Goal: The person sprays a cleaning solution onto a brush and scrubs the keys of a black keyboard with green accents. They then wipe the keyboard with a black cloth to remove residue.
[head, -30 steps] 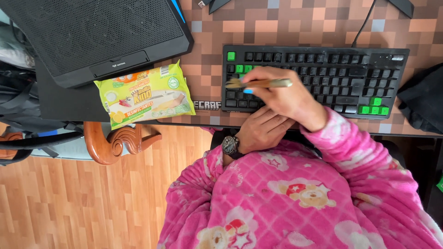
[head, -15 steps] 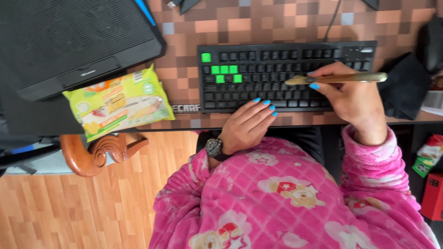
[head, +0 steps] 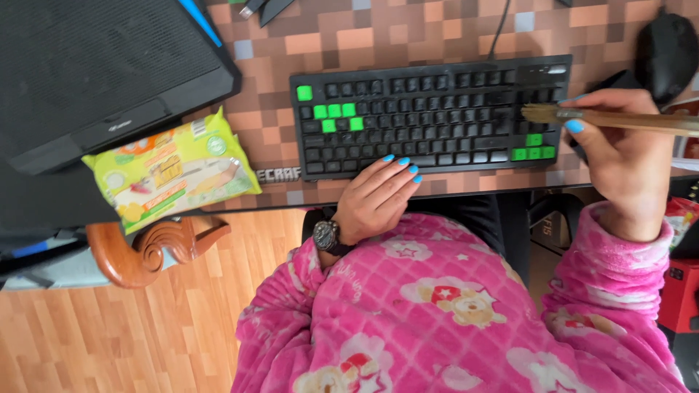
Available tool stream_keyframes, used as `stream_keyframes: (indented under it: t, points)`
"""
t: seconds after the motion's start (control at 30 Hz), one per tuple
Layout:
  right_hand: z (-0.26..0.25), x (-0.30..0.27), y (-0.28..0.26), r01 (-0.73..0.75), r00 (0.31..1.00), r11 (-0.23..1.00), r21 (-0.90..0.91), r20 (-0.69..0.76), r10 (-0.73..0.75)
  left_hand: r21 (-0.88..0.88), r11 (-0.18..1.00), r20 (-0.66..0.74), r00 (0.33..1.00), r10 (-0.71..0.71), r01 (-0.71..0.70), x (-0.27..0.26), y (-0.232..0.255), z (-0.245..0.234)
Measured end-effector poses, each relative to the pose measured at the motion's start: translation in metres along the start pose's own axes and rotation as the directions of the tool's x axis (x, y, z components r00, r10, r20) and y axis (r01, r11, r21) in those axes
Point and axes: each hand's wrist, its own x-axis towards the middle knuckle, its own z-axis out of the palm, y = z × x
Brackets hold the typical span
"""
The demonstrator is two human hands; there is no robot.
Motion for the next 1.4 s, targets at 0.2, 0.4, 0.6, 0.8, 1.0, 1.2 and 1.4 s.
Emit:
stream_keyframes:
  t: [0.2,0.4,0.6,0.8,1.0,1.2,1.4]
  points:
    - [0.076,0.014,-0.031,0.049,0.984,0.895,0.442,0.13,-0.119,0.017,1.0,-0.069,0.998,-0.01,0.011,-0.015,0.01,0.001]
    - [0.166,0.055,-0.087,0.274,0.904,0.898,0.344,0.228,-0.363,0.062,0.995,-0.286,0.957,-0.058,0.079,-0.028,0.011,0.007]
    - [0.227,0.067,-0.086,0.386,0.839,0.91,0.153,0.352,-0.415,0.037,0.994,-0.291,0.953,-0.084,0.099,-0.04,0.009,0.016]
    - [0.175,0.056,-0.062,0.332,0.861,0.943,-0.031,0.419,-0.289,0.037,0.997,-0.308,0.95,-0.051,0.066,-0.033,0.009,0.012]
    - [0.107,0.036,-0.03,0.262,0.895,0.95,-0.172,0.411,-0.172,0.05,0.996,-0.088,0.994,-0.065,0.069,-0.026,0.014,-0.003]
    - [0.056,0.016,-0.01,0.117,0.942,0.965,-0.233,0.334,-0.033,0.054,0.993,-0.033,0.994,-0.104,0.106,-0.019,0.016,0.004]
    - [0.017,0.002,0.017,0.129,0.961,0.942,-0.31,0.273,-0.042,0.071,0.991,-0.053,0.993,-0.109,0.113,-0.019,0.015,0.013]
